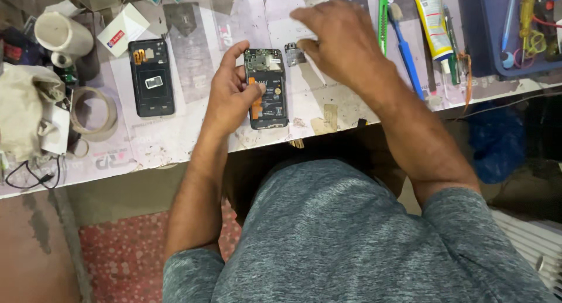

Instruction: The person uses a green-handled screwdriver to remove screws from a disassembled smartphone on a cluttered workbench. They then use their fingers to detach a small internal component and place it on the table. The person continues to manipulate the phone's internal parts and briefly opens a drawer to retrieve a black case.

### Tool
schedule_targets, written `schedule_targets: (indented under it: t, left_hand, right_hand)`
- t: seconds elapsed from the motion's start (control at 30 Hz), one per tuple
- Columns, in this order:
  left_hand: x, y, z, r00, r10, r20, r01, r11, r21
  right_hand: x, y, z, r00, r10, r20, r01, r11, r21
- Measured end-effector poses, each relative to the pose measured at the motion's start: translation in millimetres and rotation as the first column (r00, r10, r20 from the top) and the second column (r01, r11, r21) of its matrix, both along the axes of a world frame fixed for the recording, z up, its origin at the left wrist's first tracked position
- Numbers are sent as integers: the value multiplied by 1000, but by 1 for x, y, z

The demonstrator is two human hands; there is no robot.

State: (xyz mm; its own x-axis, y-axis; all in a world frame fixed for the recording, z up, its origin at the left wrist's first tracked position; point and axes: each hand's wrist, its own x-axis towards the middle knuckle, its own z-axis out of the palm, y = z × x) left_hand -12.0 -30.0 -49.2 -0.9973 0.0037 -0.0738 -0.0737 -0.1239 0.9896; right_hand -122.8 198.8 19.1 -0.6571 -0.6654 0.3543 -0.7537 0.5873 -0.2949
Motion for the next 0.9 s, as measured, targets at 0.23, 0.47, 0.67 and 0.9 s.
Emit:
schedule_targets:
  t: [0.23, 0.47, 0.67, 0.9]
  left_hand:
    - [1, -6, -5, 1000, 2, -5, -1, 996, 95]
    - [-3, -6, -7, 999, 21, 44, -28, 988, 152]
    - [-3, -8, -4, 998, 4, 60, -15, 982, 186]
    - [-3, -7, -4, 999, 10, 43, -19, 979, 203]
  right_hand:
    - [4, -6, -25, 999, -36, -2, 36, 984, 176]
    - [2, -12, -23, 999, -46, 27, 42, 989, 141]
    - [2, -11, -24, 999, -34, 8, 32, 993, 113]
    - [-1, -12, -29, 999, -48, -20, 50, 993, 103]
